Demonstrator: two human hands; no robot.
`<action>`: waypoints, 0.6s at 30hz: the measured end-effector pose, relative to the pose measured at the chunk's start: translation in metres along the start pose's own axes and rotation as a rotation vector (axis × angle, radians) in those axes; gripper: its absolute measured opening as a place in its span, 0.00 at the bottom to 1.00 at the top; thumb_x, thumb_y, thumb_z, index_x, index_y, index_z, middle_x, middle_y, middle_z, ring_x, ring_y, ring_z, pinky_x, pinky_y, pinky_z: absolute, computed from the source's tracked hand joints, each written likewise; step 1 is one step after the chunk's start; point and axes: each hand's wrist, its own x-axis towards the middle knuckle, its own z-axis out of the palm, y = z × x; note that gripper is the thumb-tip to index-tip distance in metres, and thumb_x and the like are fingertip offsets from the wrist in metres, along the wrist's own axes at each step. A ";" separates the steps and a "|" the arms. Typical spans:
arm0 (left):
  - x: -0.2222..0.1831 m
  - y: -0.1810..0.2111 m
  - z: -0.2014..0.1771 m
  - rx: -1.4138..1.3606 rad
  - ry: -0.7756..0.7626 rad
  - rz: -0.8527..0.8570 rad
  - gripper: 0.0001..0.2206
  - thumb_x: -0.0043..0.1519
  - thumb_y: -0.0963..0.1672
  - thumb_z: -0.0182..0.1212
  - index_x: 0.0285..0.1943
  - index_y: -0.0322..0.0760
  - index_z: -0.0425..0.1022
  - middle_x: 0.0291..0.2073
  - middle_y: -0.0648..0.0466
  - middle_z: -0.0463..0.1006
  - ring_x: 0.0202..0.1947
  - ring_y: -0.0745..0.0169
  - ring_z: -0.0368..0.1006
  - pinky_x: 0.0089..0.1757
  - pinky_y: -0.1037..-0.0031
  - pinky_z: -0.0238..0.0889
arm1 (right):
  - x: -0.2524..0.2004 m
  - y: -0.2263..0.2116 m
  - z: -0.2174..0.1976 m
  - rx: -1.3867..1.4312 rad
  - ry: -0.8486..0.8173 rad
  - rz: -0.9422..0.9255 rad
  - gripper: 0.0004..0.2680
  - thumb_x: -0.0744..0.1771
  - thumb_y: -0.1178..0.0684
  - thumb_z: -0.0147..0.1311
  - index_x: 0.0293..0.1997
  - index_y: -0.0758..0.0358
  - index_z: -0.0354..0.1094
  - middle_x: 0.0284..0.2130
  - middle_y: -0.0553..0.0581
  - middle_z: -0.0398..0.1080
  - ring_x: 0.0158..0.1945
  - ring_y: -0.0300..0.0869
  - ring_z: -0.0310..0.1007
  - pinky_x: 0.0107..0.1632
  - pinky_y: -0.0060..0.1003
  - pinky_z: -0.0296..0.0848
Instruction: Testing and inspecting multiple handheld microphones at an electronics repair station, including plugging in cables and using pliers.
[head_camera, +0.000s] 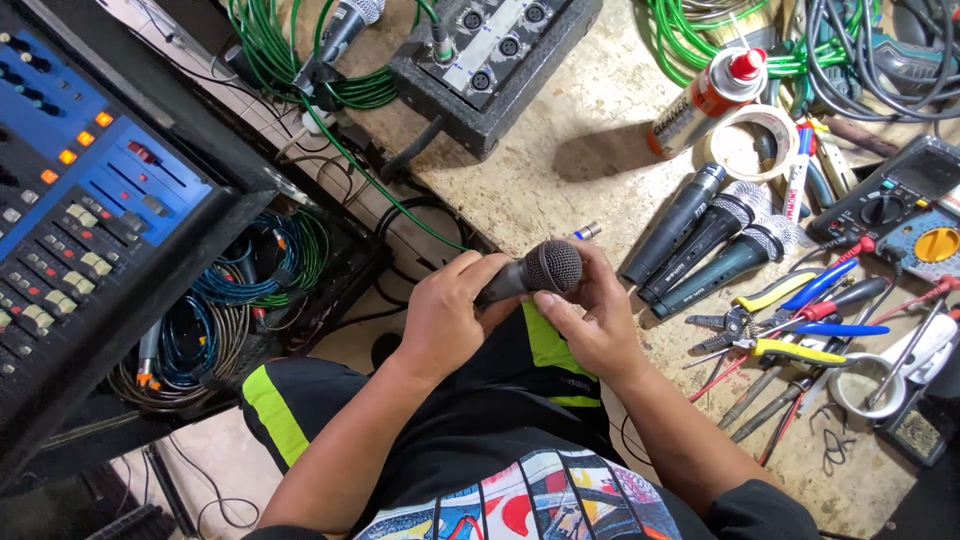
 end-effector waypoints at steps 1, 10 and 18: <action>-0.003 -0.003 0.000 0.000 0.004 -0.002 0.15 0.67 0.47 0.61 0.59 0.36 0.73 0.34 0.45 0.74 0.25 0.40 0.71 0.23 0.61 0.65 | 0.000 -0.001 0.000 0.000 -0.004 0.000 0.22 0.64 0.59 0.60 0.65 0.73 0.57 0.45 0.72 0.74 0.45 0.50 0.78 0.46 0.43 0.81; -0.020 -0.043 -0.006 0.467 -0.080 0.240 0.22 0.59 0.45 0.66 0.64 0.45 0.72 0.39 0.52 0.73 0.31 0.55 0.72 0.29 0.69 0.70 | 0.003 -0.009 0.005 -0.160 -0.098 0.187 0.18 0.65 0.51 0.58 0.61 0.65 0.64 0.40 0.69 0.70 0.34 0.50 0.74 0.37 0.44 0.81; -0.027 -0.021 -0.026 0.184 -0.062 0.045 0.20 0.61 0.49 0.70 0.59 0.42 0.75 0.38 0.51 0.80 0.36 0.51 0.81 0.32 0.68 0.76 | 0.005 -0.004 0.014 0.082 -0.015 0.317 0.13 0.71 0.48 0.43 0.55 0.67 0.64 0.20 0.52 0.58 0.16 0.34 0.58 0.21 0.29 0.63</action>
